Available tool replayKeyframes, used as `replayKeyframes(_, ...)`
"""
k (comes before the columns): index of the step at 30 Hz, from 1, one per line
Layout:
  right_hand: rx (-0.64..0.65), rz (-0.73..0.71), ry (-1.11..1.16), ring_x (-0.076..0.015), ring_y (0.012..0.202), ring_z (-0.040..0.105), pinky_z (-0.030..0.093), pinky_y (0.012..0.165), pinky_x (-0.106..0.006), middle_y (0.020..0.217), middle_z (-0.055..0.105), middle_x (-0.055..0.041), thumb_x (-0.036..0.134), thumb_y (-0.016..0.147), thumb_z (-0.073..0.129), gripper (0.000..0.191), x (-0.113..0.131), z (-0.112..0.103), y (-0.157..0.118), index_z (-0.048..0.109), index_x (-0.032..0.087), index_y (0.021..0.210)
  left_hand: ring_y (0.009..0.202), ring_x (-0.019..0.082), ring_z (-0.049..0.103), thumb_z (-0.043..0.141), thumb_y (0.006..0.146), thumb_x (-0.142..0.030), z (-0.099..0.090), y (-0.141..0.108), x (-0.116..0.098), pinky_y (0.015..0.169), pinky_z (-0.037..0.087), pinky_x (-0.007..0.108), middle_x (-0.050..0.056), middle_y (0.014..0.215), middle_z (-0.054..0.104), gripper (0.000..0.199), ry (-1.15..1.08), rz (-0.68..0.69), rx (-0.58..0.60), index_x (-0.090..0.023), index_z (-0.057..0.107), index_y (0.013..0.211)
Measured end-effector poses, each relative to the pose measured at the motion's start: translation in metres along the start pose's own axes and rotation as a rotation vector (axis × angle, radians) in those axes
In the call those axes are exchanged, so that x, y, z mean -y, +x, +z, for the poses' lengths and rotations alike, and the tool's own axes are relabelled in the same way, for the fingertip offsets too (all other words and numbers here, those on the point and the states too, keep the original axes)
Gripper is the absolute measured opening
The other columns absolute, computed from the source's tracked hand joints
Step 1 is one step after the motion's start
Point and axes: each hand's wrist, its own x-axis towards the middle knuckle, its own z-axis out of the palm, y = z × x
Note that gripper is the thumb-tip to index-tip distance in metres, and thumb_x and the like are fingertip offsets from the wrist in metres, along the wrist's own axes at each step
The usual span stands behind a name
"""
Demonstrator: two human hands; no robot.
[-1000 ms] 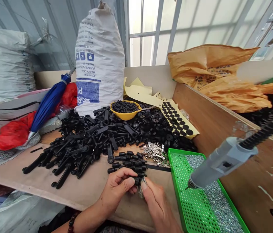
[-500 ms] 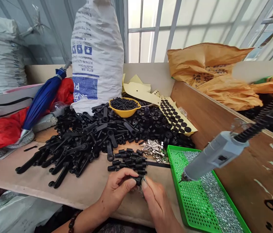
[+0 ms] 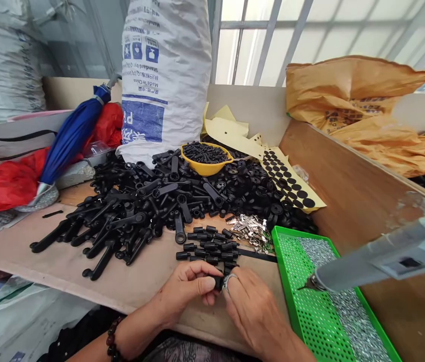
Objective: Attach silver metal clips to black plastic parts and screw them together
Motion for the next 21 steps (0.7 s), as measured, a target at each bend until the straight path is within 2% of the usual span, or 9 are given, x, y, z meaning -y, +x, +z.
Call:
replayKeyframes(3, 0.031, -0.009, 0.014, -0.0147, 0.059, 0.045, 0.036, 0.054, -0.027, 0.065, 0.047, 0.0000, 0.008, 0.089, 0.037, 0.023, 0.000, 0.002, -0.002, 0.043, 0.021, 0.071, 0.045, 0.008, 0.053, 0.080, 0.056, -0.046, 0.000, -0.001, 0.002, 0.050, 0.040, 0.020, 0.003, 0.060, 0.065, 0.044, -0.068, -0.041, -0.028, -0.010, 0.070, 0.079)
replayKeyframes(6, 0.028, 0.001, 0.047, -0.0155, 0.062, 0.047, 0.037, 0.056, -0.028, 0.068, 0.049, -0.0012, 0.009, 0.091, 0.035, 0.021, 0.002, 0.004, -0.004, 0.045, 0.020, 0.077, 0.046, 0.008, 0.053, 0.081, 0.056, -0.045, 0.001, -0.003, 0.001, 0.051, 0.040, 0.020, 0.001, 0.057, 0.064, 0.042, -0.061, -0.019, -0.044, -0.011, 0.070, 0.079)
replayKeyframes(13, -0.052, 0.114, 0.106, -0.0146, 0.058, 0.048, 0.038, 0.055, -0.027, 0.065, 0.050, -0.0002, 0.010, 0.090, 0.038, 0.022, 0.005, 0.004, -0.006, 0.047, 0.021, 0.073, 0.053, 0.011, 0.055, 0.077, 0.063, -0.048, 0.004, -0.003, 0.001, 0.057, 0.044, 0.023, 0.000, 0.059, 0.062, 0.041, 0.106, 0.079, -0.020, -0.013, 0.072, 0.084)
replayKeyframes(15, -0.045, 0.203, 0.224, -0.0137, 0.056, 0.050, 0.039, 0.053, -0.025, 0.064, 0.053, 0.0003, 0.013, 0.092, 0.036, 0.024, 0.007, 0.007, -0.011, 0.047, 0.021, 0.073, 0.061, 0.014, 0.058, 0.072, 0.069, -0.044, 0.005, -0.002, 0.001, 0.061, 0.046, 0.025, 0.003, 0.066, 0.066, 0.034, 0.249, 0.185, -0.026, -0.014, 0.073, 0.085)
replayKeyframes(18, -0.018, 0.464, 0.438, -0.0148, 0.061, 0.057, 0.046, 0.056, -0.025, 0.067, 0.058, -0.0011, 0.025, 0.098, 0.032, 0.030, 0.011, 0.017, -0.026, 0.053, 0.022, 0.077, 0.073, 0.019, 0.062, 0.062, 0.081, -0.033, 0.007, -0.002, -0.001, 0.069, 0.047, 0.028, 0.008, 0.079, 0.070, 0.022, 0.537, 0.421, -0.008, -0.014, 0.072, 0.088)
replayKeyframes(19, -0.046, 0.584, 0.465, -0.0167, 0.069, 0.060, 0.049, 0.061, -0.026, 0.072, 0.062, -0.0029, 0.031, 0.098, 0.033, 0.030, 0.012, 0.021, -0.033, 0.057, 0.022, 0.082, 0.076, 0.020, 0.063, 0.059, 0.085, -0.029, 0.008, -0.003, -0.002, 0.071, 0.048, 0.028, 0.010, 0.081, 0.070, 0.021, 0.622, 0.493, 0.010, -0.014, 0.072, 0.089)
replayKeyframes(21, -0.147, 0.777, 0.467, -0.0212, 0.092, 0.063, 0.053, 0.071, -0.028, 0.101, 0.067, -0.0086, 0.040, 0.096, 0.042, 0.029, 0.011, 0.030, -0.047, 0.061, 0.021, 0.104, 0.080, 0.021, 0.063, 0.052, 0.089, -0.022, 0.008, -0.004, -0.003, 0.074, 0.049, 0.029, 0.012, 0.085, 0.070, 0.021, 0.766, 0.613, 0.053, -0.012, 0.070, 0.094)
